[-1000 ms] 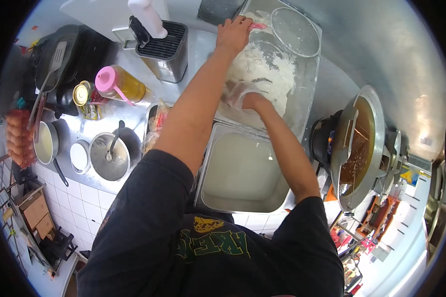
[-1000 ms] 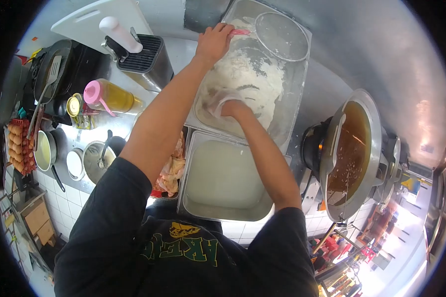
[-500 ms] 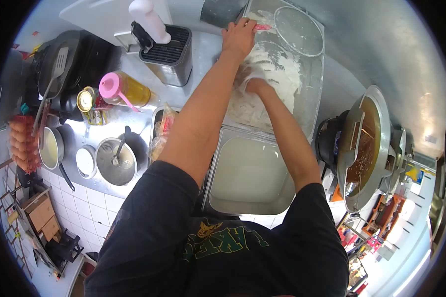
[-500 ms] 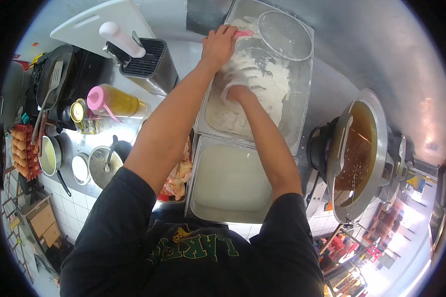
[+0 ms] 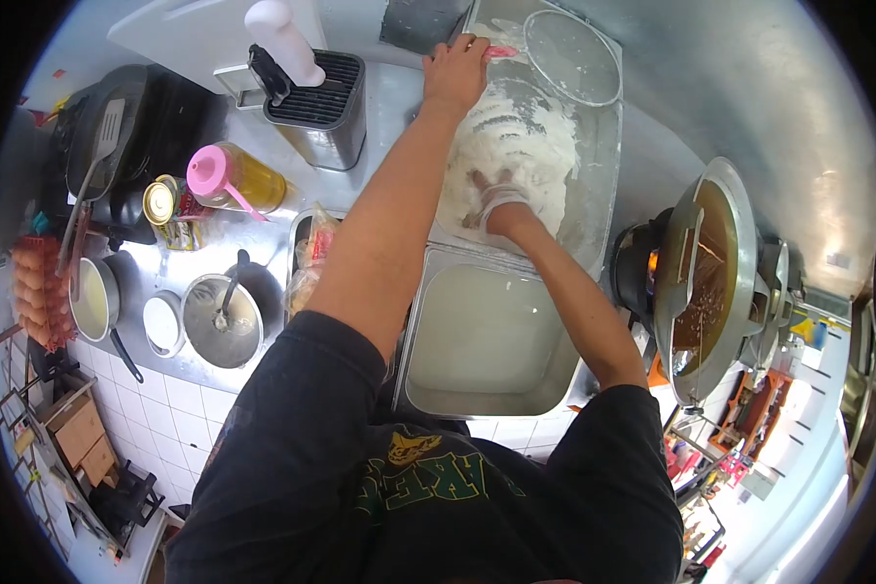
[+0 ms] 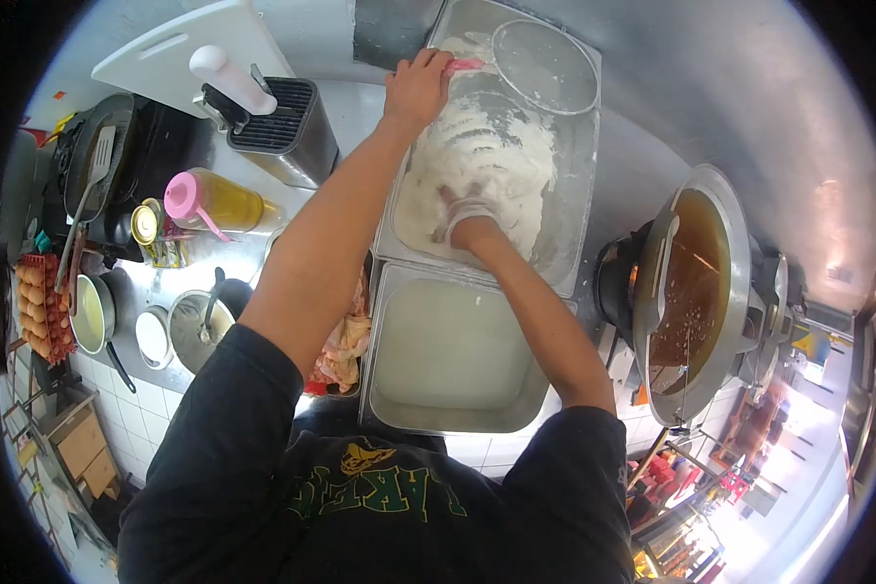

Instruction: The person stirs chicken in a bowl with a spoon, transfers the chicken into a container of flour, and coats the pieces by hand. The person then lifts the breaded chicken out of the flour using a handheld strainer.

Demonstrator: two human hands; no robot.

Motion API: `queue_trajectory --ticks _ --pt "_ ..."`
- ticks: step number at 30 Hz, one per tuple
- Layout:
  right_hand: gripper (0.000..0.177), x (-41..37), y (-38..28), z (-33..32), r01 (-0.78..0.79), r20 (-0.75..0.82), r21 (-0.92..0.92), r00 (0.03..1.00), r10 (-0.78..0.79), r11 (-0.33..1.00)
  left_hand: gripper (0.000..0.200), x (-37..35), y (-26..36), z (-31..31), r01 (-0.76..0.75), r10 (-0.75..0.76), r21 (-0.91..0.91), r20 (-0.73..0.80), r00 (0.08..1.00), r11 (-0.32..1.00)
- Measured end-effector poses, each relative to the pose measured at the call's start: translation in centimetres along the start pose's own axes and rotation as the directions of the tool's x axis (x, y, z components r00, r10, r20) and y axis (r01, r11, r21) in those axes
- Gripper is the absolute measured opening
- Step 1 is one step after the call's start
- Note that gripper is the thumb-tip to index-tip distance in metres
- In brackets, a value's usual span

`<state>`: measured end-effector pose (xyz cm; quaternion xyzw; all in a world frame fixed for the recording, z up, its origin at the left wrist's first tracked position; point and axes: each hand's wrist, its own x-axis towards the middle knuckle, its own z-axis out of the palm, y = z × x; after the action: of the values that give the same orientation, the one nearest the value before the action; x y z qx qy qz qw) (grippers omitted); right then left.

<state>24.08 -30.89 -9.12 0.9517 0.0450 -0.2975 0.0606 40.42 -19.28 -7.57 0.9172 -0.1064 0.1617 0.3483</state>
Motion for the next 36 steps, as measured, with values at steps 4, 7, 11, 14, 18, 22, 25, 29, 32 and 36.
queue_trajectory --ticks 4,7,11,14,18,22,25,29,32,36 --pt "0.081 1.2 1.9 -1.4 0.223 0.089 0.218 0.965 -0.247 0.950 0.024 0.6 0.0 -0.3 0.032 -0.032 0.022 0.033 0.999 0.999" --pt "0.086 0.2 4.9 -4.2 0.503 -0.116 0.575 0.831 -0.544 0.645 0.024 0.1 -0.1 0.0 0.014 -0.014 -0.006 0.020 1.000 1.000" --pt "0.102 1.3 6.0 -2.5 0.148 -0.032 0.420 0.988 -0.149 0.895 0.023 0.1 0.2 -0.2 0.005 -0.006 0.007 0.014 1.000 1.000" --pt "0.100 -0.2 1.3 -1.8 0.145 -0.113 0.189 0.986 -0.125 0.971 0.022 0.2 0.2 -0.4 0.008 -0.008 0.005 0.010 1.000 1.000" --pt "0.088 -0.2 1.3 -0.3 0.229 0.077 0.403 0.956 -0.283 0.886 0.020 0.0 0.3 -0.4 -0.003 0.003 0.019 -0.013 1.000 1.000" --pt "0.077 -0.7 5.2 -1.9 0.297 -0.071 0.706 0.933 -0.353 0.643 0.022 0.0 0.1 -0.3 -0.021 0.022 0.055 -0.021 1.000 0.998" --pt "0.079 -1.0 7.8 -1.8 0.406 -0.287 0.693 0.914 -0.288 0.596 0.023 0.0 -0.3 0.1 -0.035 0.036 0.031 -0.030 0.999 0.999" --pt "0.095 -3.2 7.3 -3.5 -0.085 0.251 0.531 0.966 -0.060 0.843 0.020 0.1 0.1 0.0 0.001 -0.001 0.011 -0.020 1.000 1.000" --pt "0.102 -1.5 6.0 0.7 0.036 0.302 0.616 0.912 -0.278 0.787 0.021 0.1 0.1 0.0 0.020 -0.020 0.010 -0.002 1.000 1.000" --pt "0.098 -2.7 0.6 -2.4 0.053 0.274 0.450 0.942 -0.195 0.891 0.022 -0.1 0.0 0.2 -0.018 0.019 0.049 -0.022 1.000 0.999"
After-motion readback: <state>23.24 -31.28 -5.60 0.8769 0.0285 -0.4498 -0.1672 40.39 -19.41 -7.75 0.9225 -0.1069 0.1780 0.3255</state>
